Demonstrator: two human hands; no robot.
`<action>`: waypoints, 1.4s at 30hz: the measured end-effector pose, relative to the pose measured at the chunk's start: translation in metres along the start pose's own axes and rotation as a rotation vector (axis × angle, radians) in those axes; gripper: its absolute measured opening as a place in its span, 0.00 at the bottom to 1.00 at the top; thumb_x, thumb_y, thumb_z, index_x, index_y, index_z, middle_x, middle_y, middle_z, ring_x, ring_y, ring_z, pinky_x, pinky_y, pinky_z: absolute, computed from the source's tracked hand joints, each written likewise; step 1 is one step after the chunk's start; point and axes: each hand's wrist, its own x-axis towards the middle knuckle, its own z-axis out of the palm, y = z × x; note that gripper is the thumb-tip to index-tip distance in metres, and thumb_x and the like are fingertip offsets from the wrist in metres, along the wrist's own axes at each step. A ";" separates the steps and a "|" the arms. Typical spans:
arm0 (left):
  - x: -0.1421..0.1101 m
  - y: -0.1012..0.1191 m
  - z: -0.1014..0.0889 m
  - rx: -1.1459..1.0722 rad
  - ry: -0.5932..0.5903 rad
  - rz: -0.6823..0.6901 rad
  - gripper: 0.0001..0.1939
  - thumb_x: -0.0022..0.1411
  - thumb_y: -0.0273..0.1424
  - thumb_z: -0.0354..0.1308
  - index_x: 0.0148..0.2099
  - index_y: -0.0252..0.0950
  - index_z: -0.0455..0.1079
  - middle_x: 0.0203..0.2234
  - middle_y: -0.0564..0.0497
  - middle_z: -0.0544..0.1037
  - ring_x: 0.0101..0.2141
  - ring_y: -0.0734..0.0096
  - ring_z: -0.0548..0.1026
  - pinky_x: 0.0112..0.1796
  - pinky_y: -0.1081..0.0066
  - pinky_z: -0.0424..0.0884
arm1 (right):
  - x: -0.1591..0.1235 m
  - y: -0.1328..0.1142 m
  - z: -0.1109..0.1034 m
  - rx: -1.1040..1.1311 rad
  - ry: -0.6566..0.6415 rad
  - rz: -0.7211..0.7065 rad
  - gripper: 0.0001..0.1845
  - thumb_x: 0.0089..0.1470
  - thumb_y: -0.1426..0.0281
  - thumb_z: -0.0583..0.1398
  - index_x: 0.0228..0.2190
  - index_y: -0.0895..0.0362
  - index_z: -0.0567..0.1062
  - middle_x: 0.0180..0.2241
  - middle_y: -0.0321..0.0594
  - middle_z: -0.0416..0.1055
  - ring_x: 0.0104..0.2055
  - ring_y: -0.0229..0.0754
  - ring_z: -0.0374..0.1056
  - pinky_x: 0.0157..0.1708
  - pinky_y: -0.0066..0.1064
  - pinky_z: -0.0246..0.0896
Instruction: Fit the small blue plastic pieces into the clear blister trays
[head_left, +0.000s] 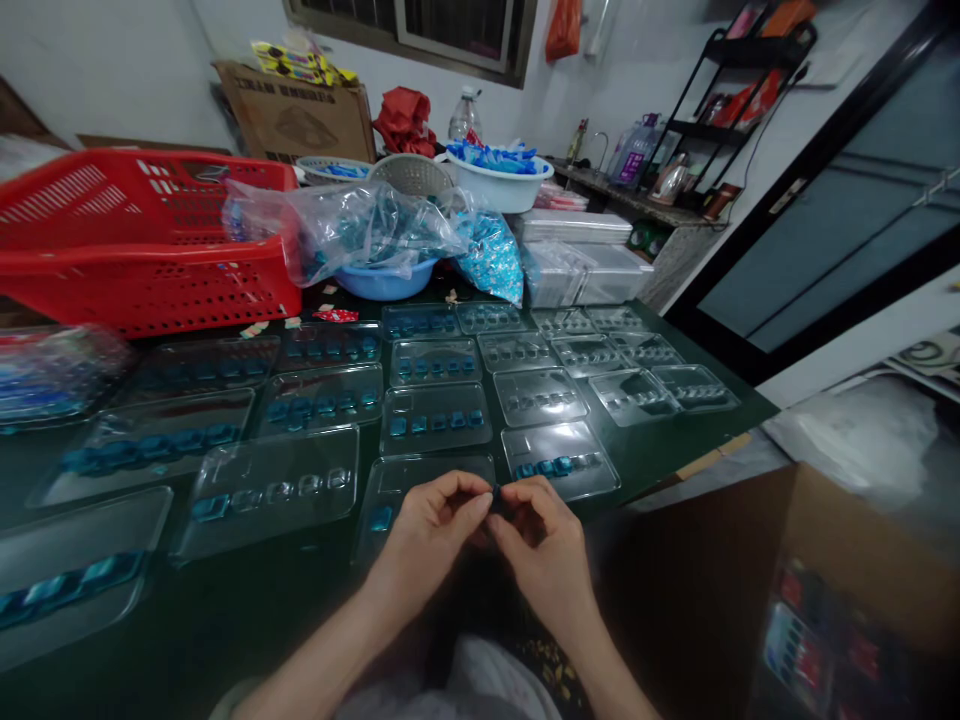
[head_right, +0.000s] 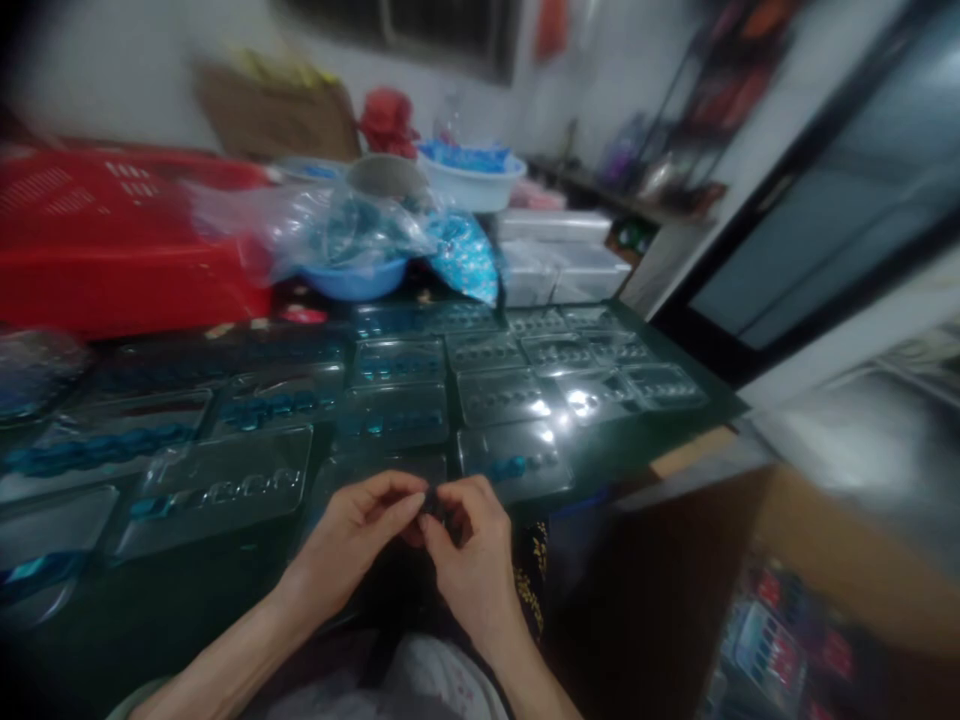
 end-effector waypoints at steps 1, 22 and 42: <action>0.000 -0.001 -0.001 0.007 -0.015 0.002 0.09 0.53 0.31 0.55 0.38 0.34 0.69 0.26 0.53 0.73 0.24 0.76 0.70 0.27 0.75 0.68 | 0.000 0.000 0.000 0.026 -0.002 0.007 0.06 0.44 0.76 0.58 0.29 0.56 0.70 0.28 0.34 0.63 0.26 0.33 0.60 0.23 0.24 0.55; 0.000 0.000 -0.001 -0.211 -0.239 -0.222 0.11 0.46 0.33 0.61 0.25 0.33 0.63 0.16 0.59 0.63 0.14 0.86 0.52 0.16 0.79 0.43 | -0.005 0.013 0.005 0.620 -0.140 0.311 0.08 0.36 0.74 0.62 0.22 0.58 0.66 0.19 0.28 0.60 0.20 0.30 0.56 0.19 0.20 0.51; 0.004 -0.006 0.014 -0.346 -0.069 -0.361 0.17 0.50 0.41 0.57 0.22 0.31 0.67 0.13 0.56 0.61 0.14 0.82 0.56 0.16 0.76 0.47 | -0.017 0.004 -0.020 0.020 -0.106 -0.181 0.14 0.49 0.75 0.55 0.39 0.53 0.71 0.33 0.39 0.65 0.31 0.36 0.64 0.29 0.28 0.62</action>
